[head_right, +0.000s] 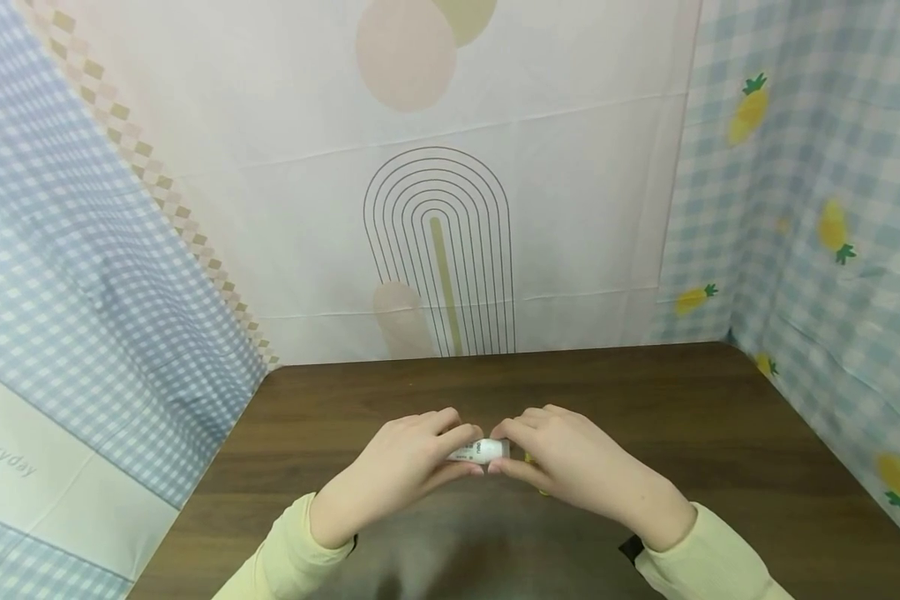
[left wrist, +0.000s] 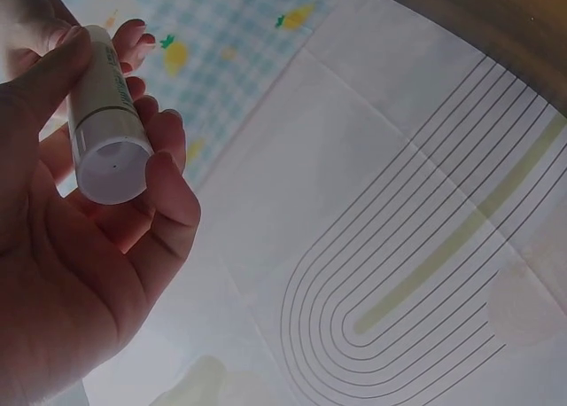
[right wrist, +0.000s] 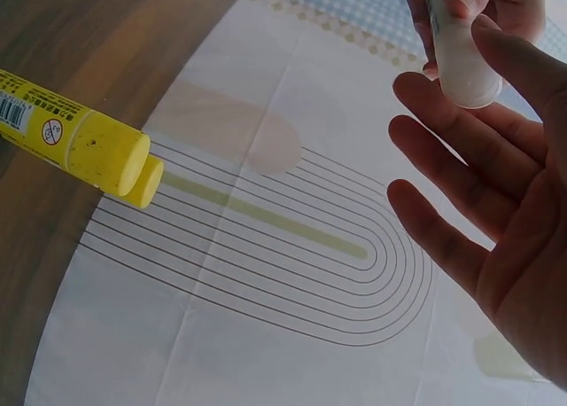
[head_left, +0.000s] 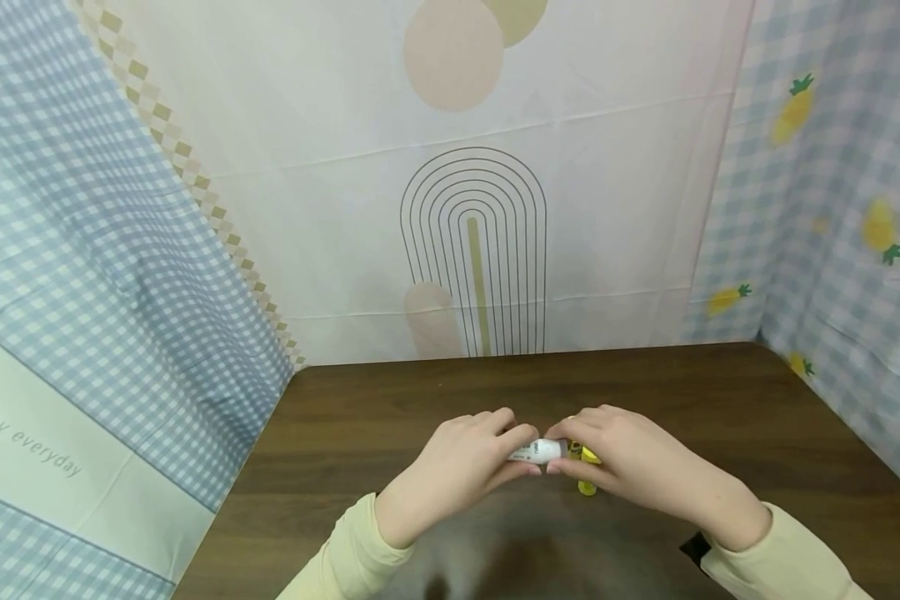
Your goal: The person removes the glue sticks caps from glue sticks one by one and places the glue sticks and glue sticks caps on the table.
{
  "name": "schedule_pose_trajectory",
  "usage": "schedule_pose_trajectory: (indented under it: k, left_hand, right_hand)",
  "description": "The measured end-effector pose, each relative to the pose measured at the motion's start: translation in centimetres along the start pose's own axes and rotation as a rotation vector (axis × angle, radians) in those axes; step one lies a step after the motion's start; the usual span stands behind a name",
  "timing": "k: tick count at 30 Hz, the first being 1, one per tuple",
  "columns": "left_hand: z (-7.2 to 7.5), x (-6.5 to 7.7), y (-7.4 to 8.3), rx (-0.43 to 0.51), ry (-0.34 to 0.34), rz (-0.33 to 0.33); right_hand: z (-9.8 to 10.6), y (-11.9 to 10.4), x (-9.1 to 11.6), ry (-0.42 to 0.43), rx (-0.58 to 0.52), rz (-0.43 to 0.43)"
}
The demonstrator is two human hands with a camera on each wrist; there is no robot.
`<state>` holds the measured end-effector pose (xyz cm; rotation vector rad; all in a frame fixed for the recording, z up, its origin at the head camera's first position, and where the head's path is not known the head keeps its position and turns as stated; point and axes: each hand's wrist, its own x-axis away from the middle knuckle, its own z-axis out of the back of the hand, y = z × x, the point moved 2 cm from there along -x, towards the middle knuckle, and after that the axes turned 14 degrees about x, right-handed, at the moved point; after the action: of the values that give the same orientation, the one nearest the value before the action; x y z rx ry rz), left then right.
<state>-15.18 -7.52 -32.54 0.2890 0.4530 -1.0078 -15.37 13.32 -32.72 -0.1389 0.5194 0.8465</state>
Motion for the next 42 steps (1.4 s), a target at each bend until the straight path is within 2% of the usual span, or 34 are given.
schedule_pose_trajectory:
  k: [7,14,20,29,37,42]
  left_hand:
    - [0.3,-0.1,0.5,0.019,0.004,-0.007]
    - [0.4,-0.1,0.8,-0.029,0.007,-0.029]
    - [0.5,-0.1,0.8,-0.028,0.004,-0.023]
    - [0.7,0.0,1.1,-0.027,0.002,-0.027]
    - [0.6,0.1,1.2,-0.036,-0.004,-0.034]
    - [0.5,0.2,1.3,-0.036,-0.014,-0.036]
  right_hand:
    - [0.5,-0.2,0.3,0.044,-0.029,0.013]
    - [0.6,-0.4,0.6,0.102,-0.046,0.048]
    - [0.8,-0.5,0.7,0.169,-0.047,0.067]
    - [0.8,-0.6,1.2,0.068,-0.007,-0.028]
    - [0.7,-0.8,1.2,0.101,-0.041,0.013]
    - [0.8,-0.9,1.2,0.087,-0.041,0.012]
